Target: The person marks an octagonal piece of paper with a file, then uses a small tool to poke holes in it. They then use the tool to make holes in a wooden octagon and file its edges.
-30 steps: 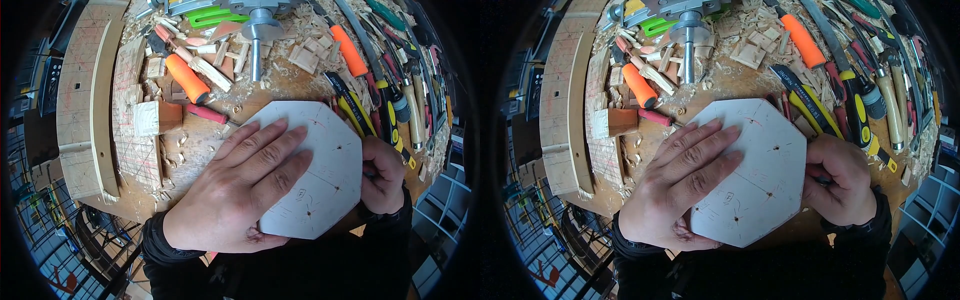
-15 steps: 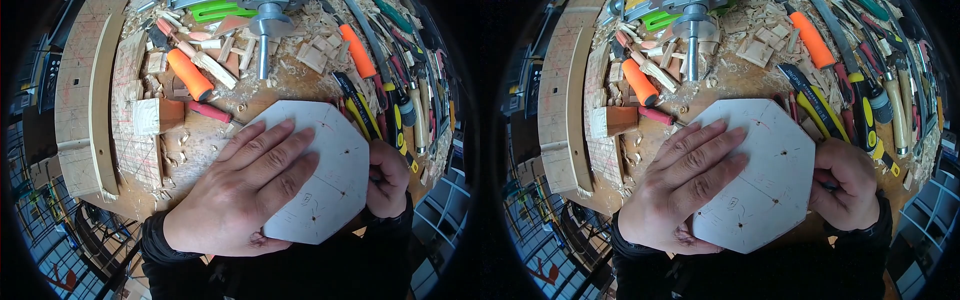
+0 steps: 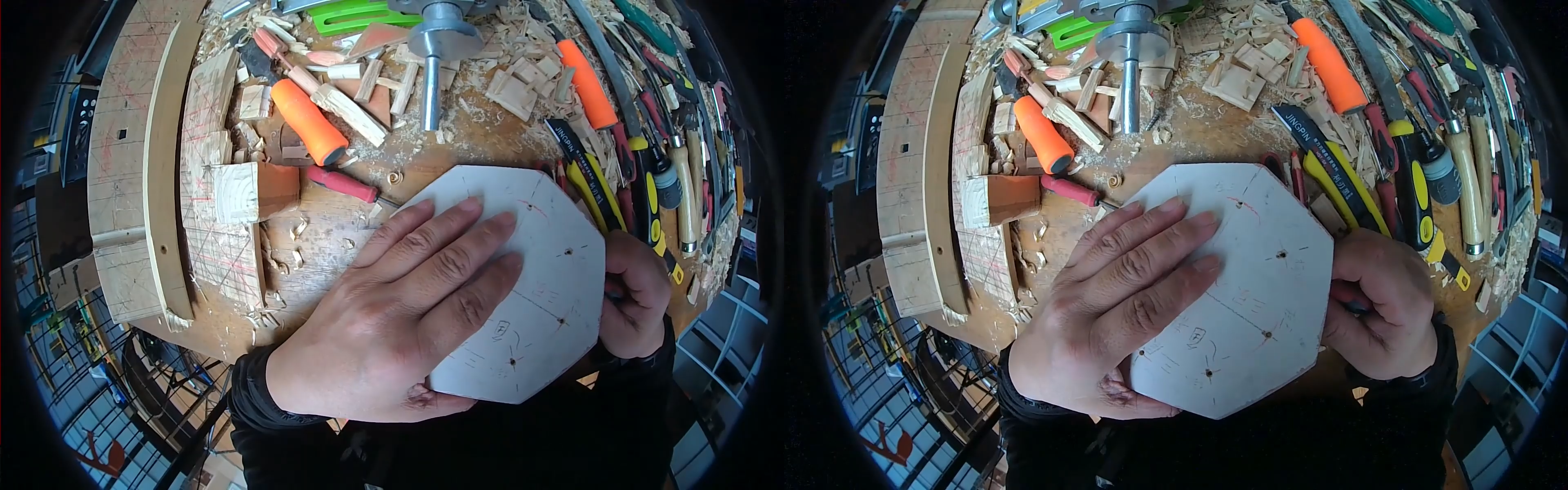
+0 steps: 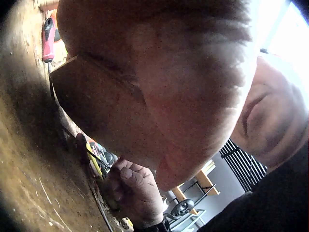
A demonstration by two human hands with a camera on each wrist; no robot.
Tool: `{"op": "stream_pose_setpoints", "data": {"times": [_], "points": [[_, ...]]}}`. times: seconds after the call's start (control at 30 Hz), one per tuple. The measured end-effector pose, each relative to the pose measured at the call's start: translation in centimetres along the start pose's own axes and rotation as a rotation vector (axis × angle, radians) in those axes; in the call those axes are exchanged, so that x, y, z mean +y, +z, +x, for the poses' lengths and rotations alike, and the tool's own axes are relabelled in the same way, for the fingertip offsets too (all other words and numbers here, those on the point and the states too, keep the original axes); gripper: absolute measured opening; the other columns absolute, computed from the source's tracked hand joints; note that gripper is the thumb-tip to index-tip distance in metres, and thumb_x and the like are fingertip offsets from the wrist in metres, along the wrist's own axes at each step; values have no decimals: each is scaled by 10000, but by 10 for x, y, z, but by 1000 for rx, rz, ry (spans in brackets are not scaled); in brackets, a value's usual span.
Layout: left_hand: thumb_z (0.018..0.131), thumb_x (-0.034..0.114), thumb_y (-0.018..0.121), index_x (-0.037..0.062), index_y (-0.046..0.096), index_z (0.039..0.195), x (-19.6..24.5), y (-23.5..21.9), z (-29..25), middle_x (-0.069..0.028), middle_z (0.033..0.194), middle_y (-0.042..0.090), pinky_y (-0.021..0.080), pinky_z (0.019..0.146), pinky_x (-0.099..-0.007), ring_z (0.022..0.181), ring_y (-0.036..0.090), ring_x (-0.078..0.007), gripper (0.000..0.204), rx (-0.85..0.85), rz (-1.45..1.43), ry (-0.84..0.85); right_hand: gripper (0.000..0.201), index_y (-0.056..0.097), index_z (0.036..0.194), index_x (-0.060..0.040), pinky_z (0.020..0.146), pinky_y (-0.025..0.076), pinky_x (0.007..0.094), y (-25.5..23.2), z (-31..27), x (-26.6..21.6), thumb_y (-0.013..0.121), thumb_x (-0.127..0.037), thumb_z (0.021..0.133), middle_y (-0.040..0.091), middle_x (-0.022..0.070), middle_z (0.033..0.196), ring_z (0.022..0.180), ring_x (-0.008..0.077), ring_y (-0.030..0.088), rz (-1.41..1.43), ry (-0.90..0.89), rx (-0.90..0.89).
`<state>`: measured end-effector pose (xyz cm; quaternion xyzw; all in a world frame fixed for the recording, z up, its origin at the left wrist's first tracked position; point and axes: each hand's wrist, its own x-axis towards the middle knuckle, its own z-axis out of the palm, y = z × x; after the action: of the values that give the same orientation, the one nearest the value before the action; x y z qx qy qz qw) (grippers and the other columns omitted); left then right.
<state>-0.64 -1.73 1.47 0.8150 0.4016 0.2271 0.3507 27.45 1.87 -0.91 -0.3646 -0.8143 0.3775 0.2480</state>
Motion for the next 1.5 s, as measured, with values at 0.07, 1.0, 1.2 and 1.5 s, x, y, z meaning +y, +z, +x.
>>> {"op": "stream_pose_setpoints", "data": {"times": [0.07, 1.0, 1.2, 1.5], "points": [[706, 545, 757, -35, 632, 1227, 0, 0, 0, -255, 1359, 541, 314, 1098, -530, 1325, 472, -413, 789, -3, 3, -1, 229, 620, 947, -19, 549, 442, 299, 0, 0, 0, 756, -76, 772, 595, 87, 750, 600, 202, 588, -4, -12, 7], [766, 559, 706, -24, 589, 1293, -3, -1, -3, -241, 1427, 480, 299, 1112, -535, 1366, 421, -401, 795, -20, -29, 8, 161, 629, 890, -16, 547, 384, 269, 4, -4, -2, 724, -98, 789, 554, 47, 698, 570, 159, 525, 15, 104, 54], [768, 563, 705, -27, 595, 1285, -2, -2, -3, -244, 1418, 489, 297, 1113, -534, 1366, 422, -399, 792, -27, -24, 1, 172, 629, 896, -18, 544, 384, 271, 1, -3, -1, 726, -122, 800, 556, 47, 697, 570, 154, 522, -26, 63, 37], [774, 558, 706, -22, 610, 1270, -1, -1, -3, -240, 1412, 498, 290, 1119, -532, 1370, 421, -390, 769, -21, -30, -15, 193, 630, 904, -21, 550, 401, 274, 2, -2, 2, 734, -156, 815, 577, 48, 706, 572, 154, 539, -20, 24, 38]]}}
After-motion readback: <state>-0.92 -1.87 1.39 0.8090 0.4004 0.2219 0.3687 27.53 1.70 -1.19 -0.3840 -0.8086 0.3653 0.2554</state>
